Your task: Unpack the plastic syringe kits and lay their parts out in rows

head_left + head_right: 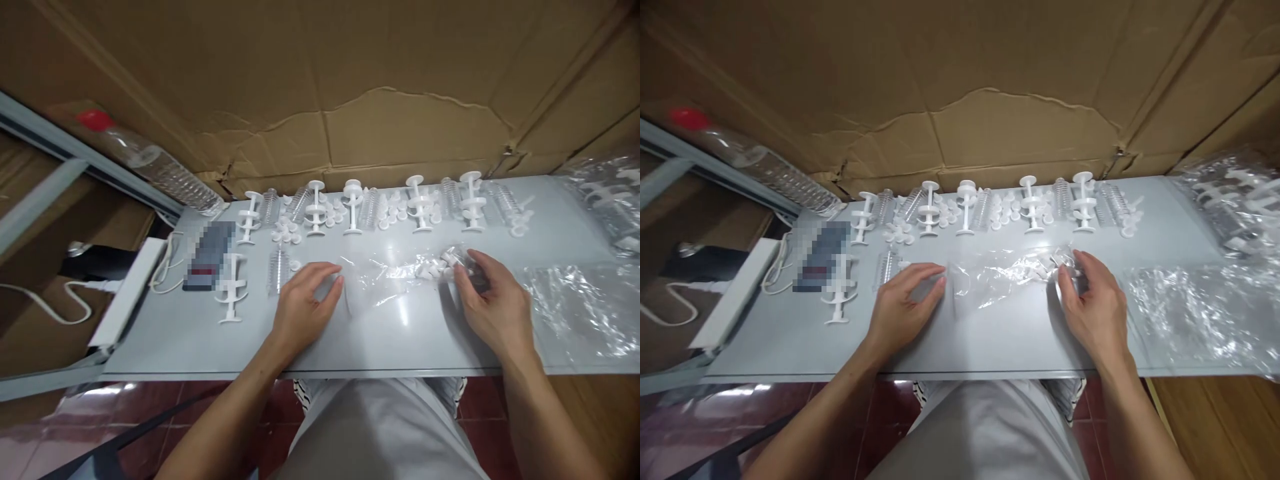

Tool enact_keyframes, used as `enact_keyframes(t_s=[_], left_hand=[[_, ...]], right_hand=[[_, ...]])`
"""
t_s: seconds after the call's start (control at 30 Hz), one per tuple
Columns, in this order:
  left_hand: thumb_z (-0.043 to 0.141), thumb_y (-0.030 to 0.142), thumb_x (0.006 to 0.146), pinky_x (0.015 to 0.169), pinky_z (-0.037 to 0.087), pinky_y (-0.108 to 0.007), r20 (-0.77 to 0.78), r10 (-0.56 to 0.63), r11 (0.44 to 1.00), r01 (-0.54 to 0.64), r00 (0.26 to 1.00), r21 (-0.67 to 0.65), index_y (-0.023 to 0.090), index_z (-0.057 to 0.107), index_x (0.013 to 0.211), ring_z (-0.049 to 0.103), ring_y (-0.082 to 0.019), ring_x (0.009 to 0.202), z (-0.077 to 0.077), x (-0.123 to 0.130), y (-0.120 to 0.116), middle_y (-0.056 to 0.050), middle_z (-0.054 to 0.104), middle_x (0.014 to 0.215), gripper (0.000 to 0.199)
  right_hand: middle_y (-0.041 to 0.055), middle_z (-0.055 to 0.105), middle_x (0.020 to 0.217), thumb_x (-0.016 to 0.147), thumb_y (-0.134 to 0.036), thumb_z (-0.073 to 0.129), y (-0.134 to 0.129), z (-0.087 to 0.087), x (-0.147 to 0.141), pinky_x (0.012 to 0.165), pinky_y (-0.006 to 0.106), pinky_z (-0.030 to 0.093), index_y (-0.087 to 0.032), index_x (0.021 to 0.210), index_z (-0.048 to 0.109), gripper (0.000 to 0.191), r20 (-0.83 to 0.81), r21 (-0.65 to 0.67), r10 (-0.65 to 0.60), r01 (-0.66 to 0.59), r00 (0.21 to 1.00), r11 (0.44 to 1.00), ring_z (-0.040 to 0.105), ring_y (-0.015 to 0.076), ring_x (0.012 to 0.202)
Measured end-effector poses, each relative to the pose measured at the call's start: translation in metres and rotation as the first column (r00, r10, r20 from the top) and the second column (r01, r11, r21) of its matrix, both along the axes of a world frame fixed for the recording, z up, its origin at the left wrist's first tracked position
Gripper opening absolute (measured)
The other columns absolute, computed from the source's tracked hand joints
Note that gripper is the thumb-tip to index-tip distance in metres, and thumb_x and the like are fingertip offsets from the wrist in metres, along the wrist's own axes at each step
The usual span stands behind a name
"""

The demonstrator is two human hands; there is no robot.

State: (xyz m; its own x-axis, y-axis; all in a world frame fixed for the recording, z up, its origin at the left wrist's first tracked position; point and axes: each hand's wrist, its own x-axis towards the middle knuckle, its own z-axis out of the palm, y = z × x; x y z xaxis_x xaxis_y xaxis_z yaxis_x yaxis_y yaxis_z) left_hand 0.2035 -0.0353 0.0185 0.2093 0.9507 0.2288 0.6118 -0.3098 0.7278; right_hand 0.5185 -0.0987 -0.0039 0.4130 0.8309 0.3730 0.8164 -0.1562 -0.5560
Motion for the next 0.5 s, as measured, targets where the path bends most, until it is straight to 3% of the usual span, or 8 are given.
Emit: enact_keyframes(t_s=[0.1, 0.13, 0.2, 0.3, 0.33, 0.4, 0.47, 0.5], left_hand=[[0.074, 0.039, 0.094, 0.105, 0.049, -0.049, -0.301, 0.339, 0.887, -0.196, 0.891, 0.418, 0.02, 0.078, 0.117, 0.068, -0.035, 0.124, -0.01, -0.031, -0.005, -0.015, 0.074, 0.131, 0.03], [0.075, 0.04, 0.094, 0.104, 0.049, -0.05, -0.36, 0.42, 0.853, -0.227, 0.833, 0.47, 0.019, 0.076, 0.121, 0.067, -0.037, 0.125, -0.014, -0.041, -0.006, -0.017, 0.072, 0.135, 0.034], [0.073, 0.039, 0.095, 0.099, 0.048, -0.047, -0.432, 0.497, 0.827, -0.259, 0.752, 0.5, 0.016, 0.074, 0.126, 0.07, -0.037, 0.12, -0.021, -0.057, -0.005, -0.019, 0.073, 0.134, 0.038], [0.069, 0.034, 0.096, 0.094, 0.045, -0.044, -0.469, 0.521, 0.819, -0.263, 0.713, 0.51, 0.016, 0.075, 0.124, 0.074, -0.033, 0.105, -0.027, -0.07, -0.004, -0.014, 0.08, 0.12, 0.033], [0.069, 0.033, 0.096, 0.093, 0.044, -0.044, -0.473, 0.53, 0.814, -0.266, 0.704, 0.516, 0.016, 0.075, 0.122, 0.074, -0.032, 0.102, -0.028, -0.072, -0.003, -0.013, 0.081, 0.117, 0.032], [0.069, 0.035, 0.096, 0.092, 0.041, -0.044, -0.471, 0.56, 0.794, -0.281, 0.681, 0.538, 0.016, 0.076, 0.121, 0.074, -0.032, 0.098, -0.028, -0.074, -0.004, -0.013, 0.082, 0.114, 0.032], [0.069, 0.037, 0.096, 0.088, 0.039, -0.044, -0.458, 0.595, 0.771, -0.306, 0.661, 0.559, 0.016, 0.076, 0.121, 0.073, -0.032, 0.095, -0.028, -0.074, -0.006, -0.013, 0.082, 0.111, 0.034], [0.069, 0.039, 0.096, 0.087, 0.038, -0.044, -0.449, 0.61, 0.759, -0.319, 0.653, 0.567, 0.015, 0.076, 0.12, 0.072, -0.032, 0.094, -0.028, -0.075, -0.006, -0.013, 0.082, 0.11, 0.035]], right_hand=[[0.0131, 0.067, 0.143, 0.097, -0.029, 0.071, -0.012, 0.024, -0.023, 0.104, 0.058, 0.058, -0.031, 0.141, 0.068, 0.044, 0.106, 0.228, 0.006, -0.03, 0.994, 0.973, 0.068, 0.0357, 0.129], [0.0113, 0.069, 0.141, 0.094, -0.023, 0.074, -0.015, 0.035, -0.035, 0.1, 0.054, 0.06, -0.033, 0.143, 0.066, 0.05, 0.142, 0.304, 0.058, -0.1, 0.988, 0.947, 0.07, 0.0327, 0.125], [0.0083, 0.075, 0.123, 0.091, -0.014, 0.076, -0.012, 0.059, -0.065, 0.092, 0.044, 0.063, -0.029, 0.141, 0.066, 0.053, 0.246, 0.373, 0.315, -0.39, 0.917, 0.842, 0.075, 0.025, 0.108], [0.0089, 0.077, 0.103, 0.098, -0.014, 0.066, 0.019, 0.084, -0.117, 0.082, 0.035, 0.061, -0.016, 0.12, 0.072, 0.023, 0.252, 0.136, 0.669, -0.71, 0.7, 0.691, 0.074, 0.0204, 0.091], [0.0095, 0.076, 0.096, 0.1, -0.016, 0.063, 0.036, 0.087, -0.134, 0.075, 0.033, 0.059, -0.014, 0.11, 0.073, 0.015, 0.268, -0.045, 0.749, -0.768, 0.606, 0.638, 0.073, 0.0206, 0.084], [0.0119, 0.076, 0.093, 0.1, -0.018, 0.061, 0.073, 0.088, -0.167, 0.072, 0.031, 0.056, -0.012, 0.101, 0.073, 0.013, 0.2, -0.386, 0.862, -0.771, 0.465, 0.506, 0.073, 0.022, 0.082], [0.0168, 0.077, 0.102, 0.098, -0.017, 0.063, 0.107, 0.083, -0.195, 0.08, 0.032, 0.055, -0.01, 0.106, 0.074, 0.015, 0.138, -0.559, 0.901, -0.718, 0.411, 0.414, 0.075, 0.0261, 0.094], [0.0179, 0.077, 0.102, 0.096, -0.015, 0.064, 0.12, 0.079, -0.206, 0.083, 0.032, 0.055, -0.009, 0.107, 0.074, 0.016, 0.131, -0.583, 0.904, -0.706, 0.406, 0.402, 0.075, 0.027, 0.098]])
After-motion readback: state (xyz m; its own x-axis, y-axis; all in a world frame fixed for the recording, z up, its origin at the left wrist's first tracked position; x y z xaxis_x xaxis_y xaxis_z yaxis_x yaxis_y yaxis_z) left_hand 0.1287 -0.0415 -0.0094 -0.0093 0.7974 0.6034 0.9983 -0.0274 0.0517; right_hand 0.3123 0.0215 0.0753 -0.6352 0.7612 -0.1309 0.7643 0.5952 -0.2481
